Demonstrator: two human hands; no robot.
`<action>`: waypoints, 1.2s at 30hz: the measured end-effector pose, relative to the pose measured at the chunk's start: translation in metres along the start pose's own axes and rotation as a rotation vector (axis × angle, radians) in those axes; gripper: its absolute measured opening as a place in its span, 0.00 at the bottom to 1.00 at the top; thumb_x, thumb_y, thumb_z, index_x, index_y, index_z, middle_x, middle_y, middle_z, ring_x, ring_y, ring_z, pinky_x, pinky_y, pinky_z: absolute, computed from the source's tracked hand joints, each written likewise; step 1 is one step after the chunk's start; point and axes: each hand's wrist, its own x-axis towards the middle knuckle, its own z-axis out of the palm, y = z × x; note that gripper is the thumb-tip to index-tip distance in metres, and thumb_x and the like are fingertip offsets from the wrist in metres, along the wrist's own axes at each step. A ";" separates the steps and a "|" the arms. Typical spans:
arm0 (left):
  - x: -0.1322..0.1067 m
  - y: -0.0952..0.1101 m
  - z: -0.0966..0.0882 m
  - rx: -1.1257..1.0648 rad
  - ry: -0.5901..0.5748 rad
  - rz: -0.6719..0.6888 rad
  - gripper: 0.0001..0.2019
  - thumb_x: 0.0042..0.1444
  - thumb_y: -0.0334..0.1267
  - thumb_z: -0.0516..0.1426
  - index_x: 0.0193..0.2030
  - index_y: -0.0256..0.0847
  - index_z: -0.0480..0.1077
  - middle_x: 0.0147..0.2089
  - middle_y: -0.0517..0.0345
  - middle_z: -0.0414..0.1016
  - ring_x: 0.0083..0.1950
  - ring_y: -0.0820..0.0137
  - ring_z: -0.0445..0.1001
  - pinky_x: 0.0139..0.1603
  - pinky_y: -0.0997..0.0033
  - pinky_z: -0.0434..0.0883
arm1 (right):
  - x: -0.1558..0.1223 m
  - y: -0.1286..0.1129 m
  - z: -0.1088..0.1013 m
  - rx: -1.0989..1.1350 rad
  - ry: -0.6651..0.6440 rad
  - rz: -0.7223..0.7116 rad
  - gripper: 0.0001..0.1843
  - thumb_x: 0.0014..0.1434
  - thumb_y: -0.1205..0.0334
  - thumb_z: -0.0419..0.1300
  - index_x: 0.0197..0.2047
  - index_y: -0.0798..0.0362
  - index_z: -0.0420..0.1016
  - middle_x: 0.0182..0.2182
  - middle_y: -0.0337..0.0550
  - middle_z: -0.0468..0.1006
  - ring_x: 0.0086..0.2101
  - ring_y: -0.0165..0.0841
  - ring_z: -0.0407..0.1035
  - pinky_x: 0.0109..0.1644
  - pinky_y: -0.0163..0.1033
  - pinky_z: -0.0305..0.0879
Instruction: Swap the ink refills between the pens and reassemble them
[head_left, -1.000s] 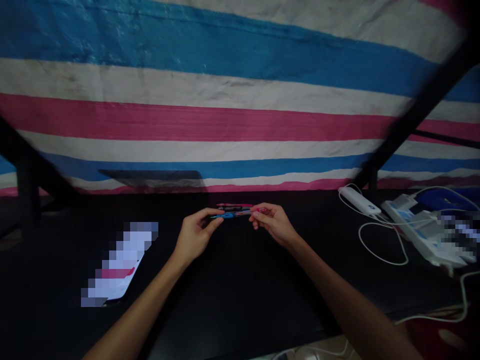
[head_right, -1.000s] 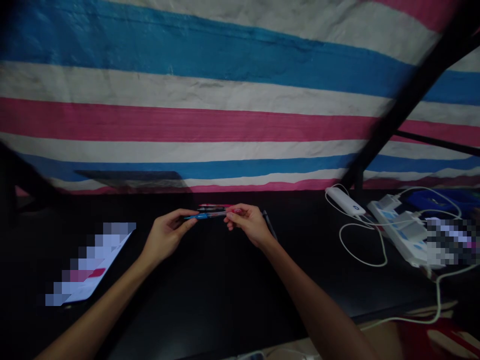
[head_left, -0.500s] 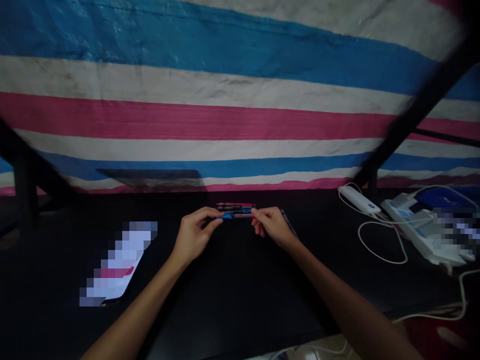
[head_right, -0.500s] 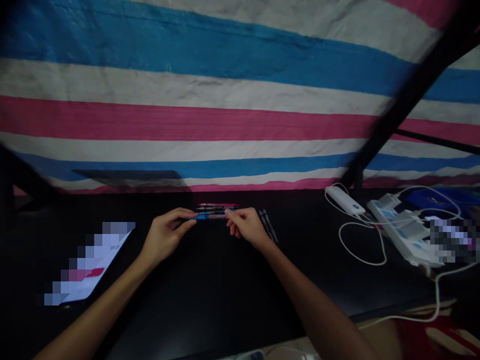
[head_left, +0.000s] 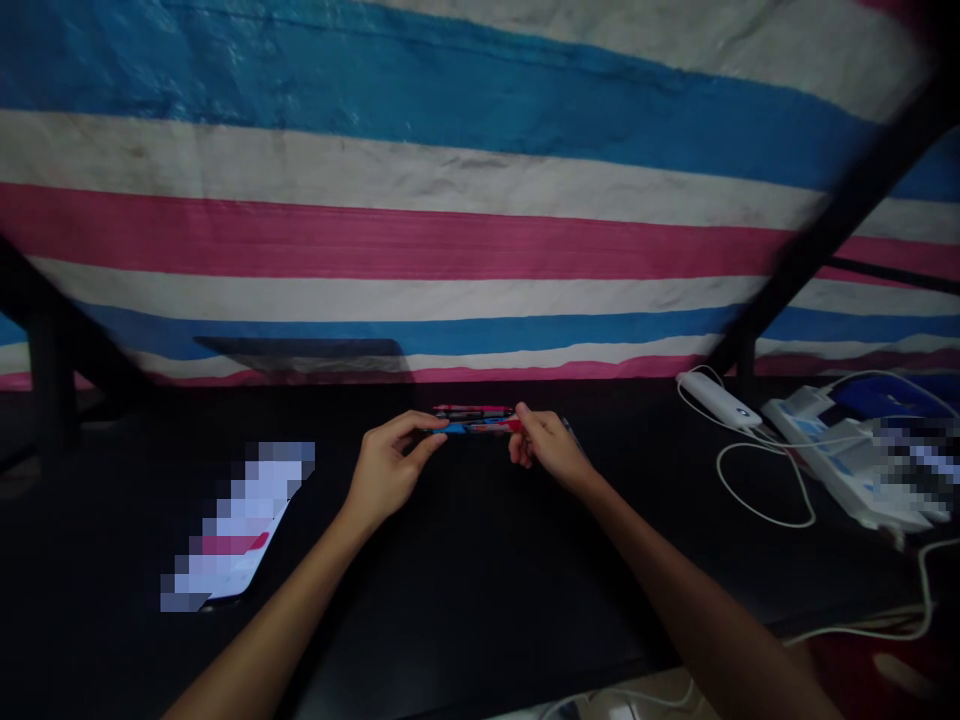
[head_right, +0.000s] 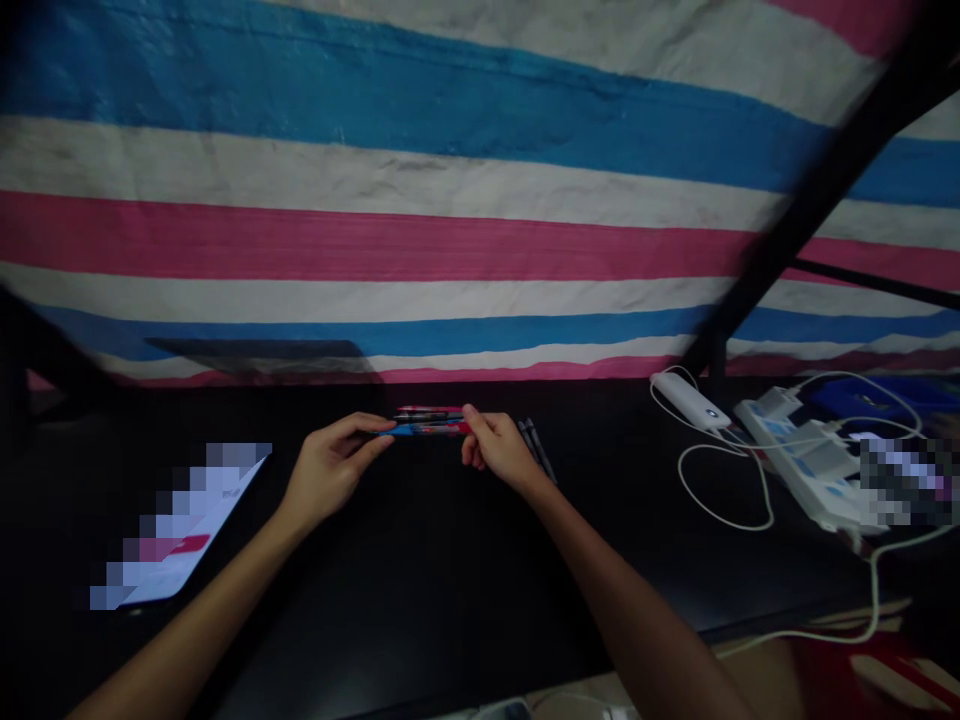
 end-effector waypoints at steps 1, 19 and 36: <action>0.000 0.000 0.000 -0.001 -0.001 -0.008 0.08 0.53 0.38 0.59 0.39 0.40 0.75 0.41 0.53 0.77 0.43 0.65 0.75 0.46 0.63 0.72 | 0.000 -0.001 -0.001 0.038 0.006 -0.035 0.22 0.58 0.45 0.55 0.35 0.56 0.76 0.18 0.39 0.71 0.16 0.25 0.62 0.18 0.30 0.58; 0.005 -0.004 -0.005 -0.075 0.034 -0.145 0.12 0.50 0.41 0.61 0.41 0.39 0.74 0.39 0.53 0.79 0.39 0.66 0.76 0.40 0.66 0.72 | 0.000 -0.005 -0.002 0.216 0.028 -0.179 0.14 0.48 0.62 0.67 0.40 0.52 0.76 0.29 0.41 0.76 0.27 0.30 0.69 0.33 0.39 0.67; 0.003 -0.005 -0.003 -0.103 0.031 -0.164 0.10 0.49 0.39 0.62 0.39 0.39 0.74 0.41 0.54 0.78 0.44 0.64 0.76 0.47 0.65 0.70 | -0.005 -0.006 0.002 -0.144 0.117 -0.162 0.20 0.57 0.49 0.58 0.22 0.56 0.73 0.15 0.39 0.70 0.18 0.27 0.63 0.21 0.32 0.59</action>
